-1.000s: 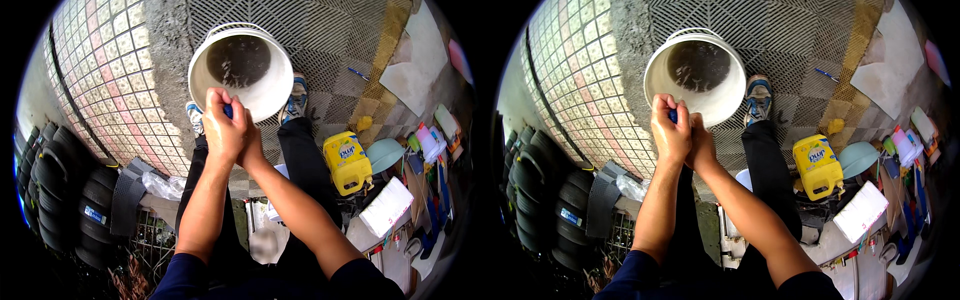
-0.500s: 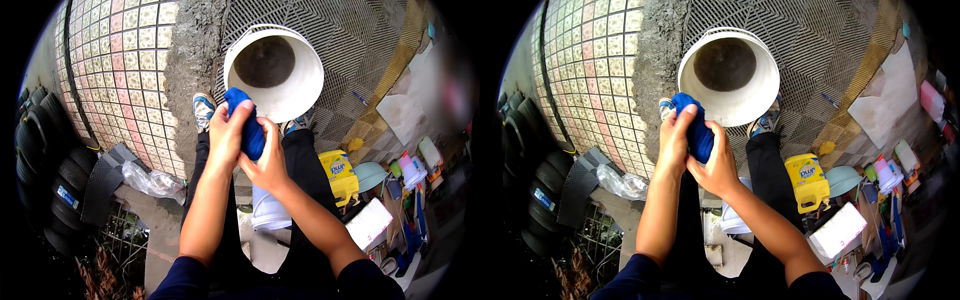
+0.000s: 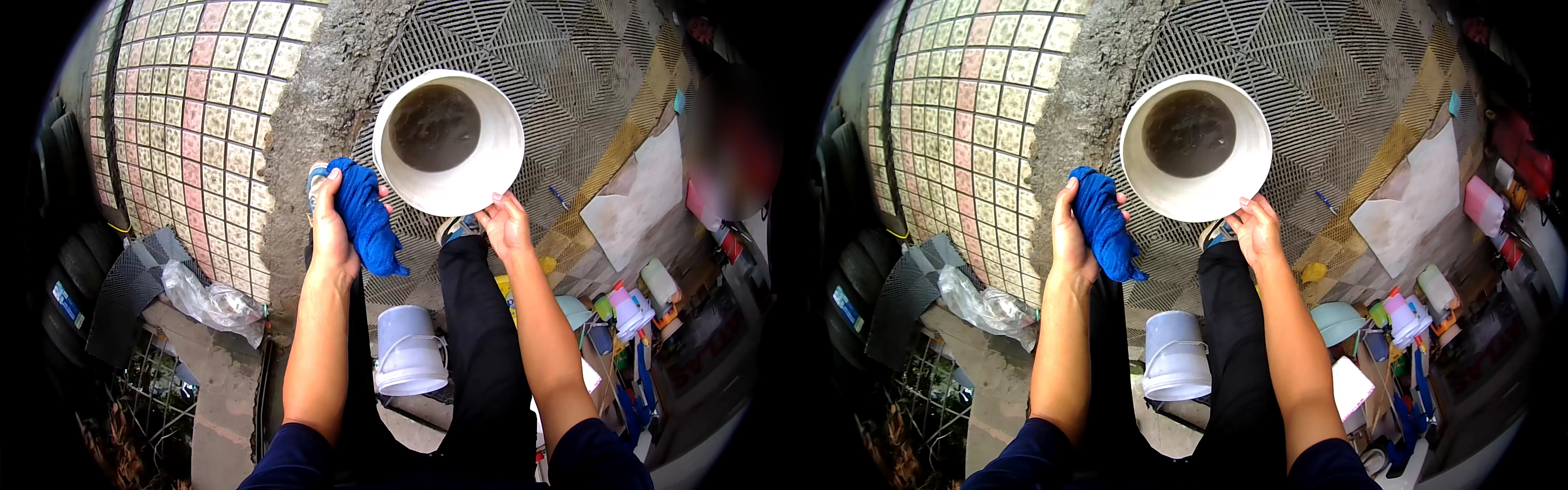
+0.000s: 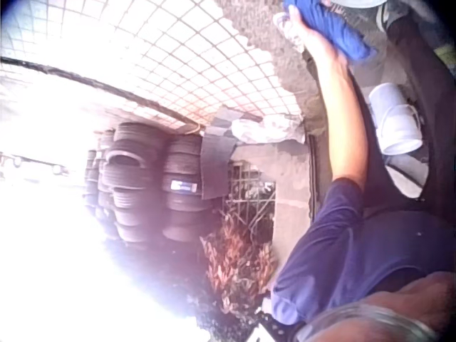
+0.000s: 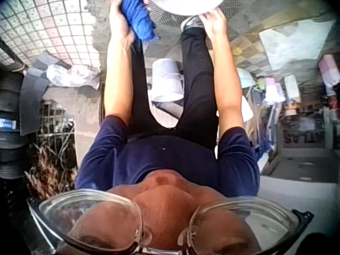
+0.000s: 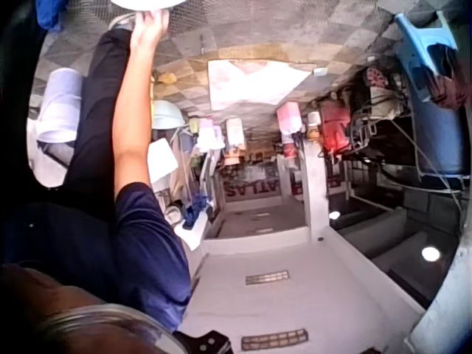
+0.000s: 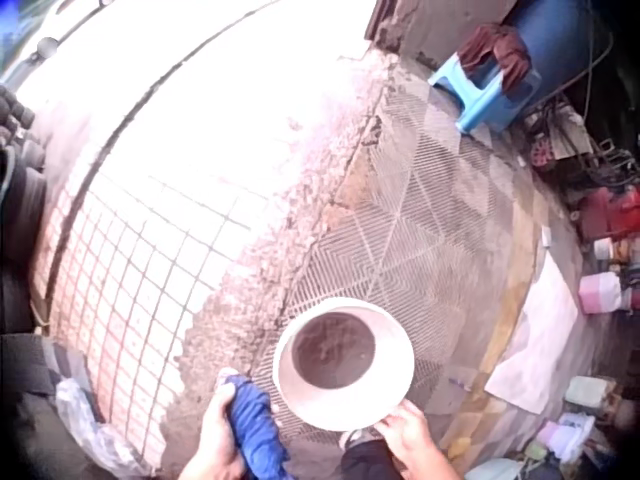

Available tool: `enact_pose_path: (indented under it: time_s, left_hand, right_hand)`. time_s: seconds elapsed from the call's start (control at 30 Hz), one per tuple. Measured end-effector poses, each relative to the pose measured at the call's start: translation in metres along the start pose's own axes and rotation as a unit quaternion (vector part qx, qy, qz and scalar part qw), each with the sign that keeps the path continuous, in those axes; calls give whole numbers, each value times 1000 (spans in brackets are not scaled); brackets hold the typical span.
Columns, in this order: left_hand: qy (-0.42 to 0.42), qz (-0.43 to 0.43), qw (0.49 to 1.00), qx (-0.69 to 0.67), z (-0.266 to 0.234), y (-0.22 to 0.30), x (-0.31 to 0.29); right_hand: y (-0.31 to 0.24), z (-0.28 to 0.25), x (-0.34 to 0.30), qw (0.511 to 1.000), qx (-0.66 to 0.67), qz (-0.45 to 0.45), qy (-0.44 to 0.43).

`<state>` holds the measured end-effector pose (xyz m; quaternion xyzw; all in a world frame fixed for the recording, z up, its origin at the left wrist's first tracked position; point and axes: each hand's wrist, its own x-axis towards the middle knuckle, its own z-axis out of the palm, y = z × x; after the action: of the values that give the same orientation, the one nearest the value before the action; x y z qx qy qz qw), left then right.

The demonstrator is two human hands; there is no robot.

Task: The person wipes the rear windshield of a maroon car with a blue cloth, then walks to a water tap, fills a bucket, and washes the cloth. The person returns to the car and continues wiping the rear windshield and surrounding body panels.

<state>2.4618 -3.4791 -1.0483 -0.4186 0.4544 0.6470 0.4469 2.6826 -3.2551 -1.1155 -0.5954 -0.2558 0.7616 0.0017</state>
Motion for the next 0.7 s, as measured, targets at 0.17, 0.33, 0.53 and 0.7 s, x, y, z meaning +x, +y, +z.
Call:
enact_pose_path:
  time_s: [0.17,0.33,0.53,0.7]
  left_hand:
    - [3,16,1000,-11,-8,5,-2]
    - [15,4,1000,-24,-9,4,-7]
    - [13,-12,999,-42,-9,0,-7]
    - [-2,-48,997,-55,-7,-16,-2]
  right_hand:
    - [-90,26,-8,994,-91,-47,-38]
    - [-149,12,6,962,-259,-25,84]
    - [-181,-4,40,869,-425,-69,244]
    - [-222,-31,46,745,-550,-49,374]
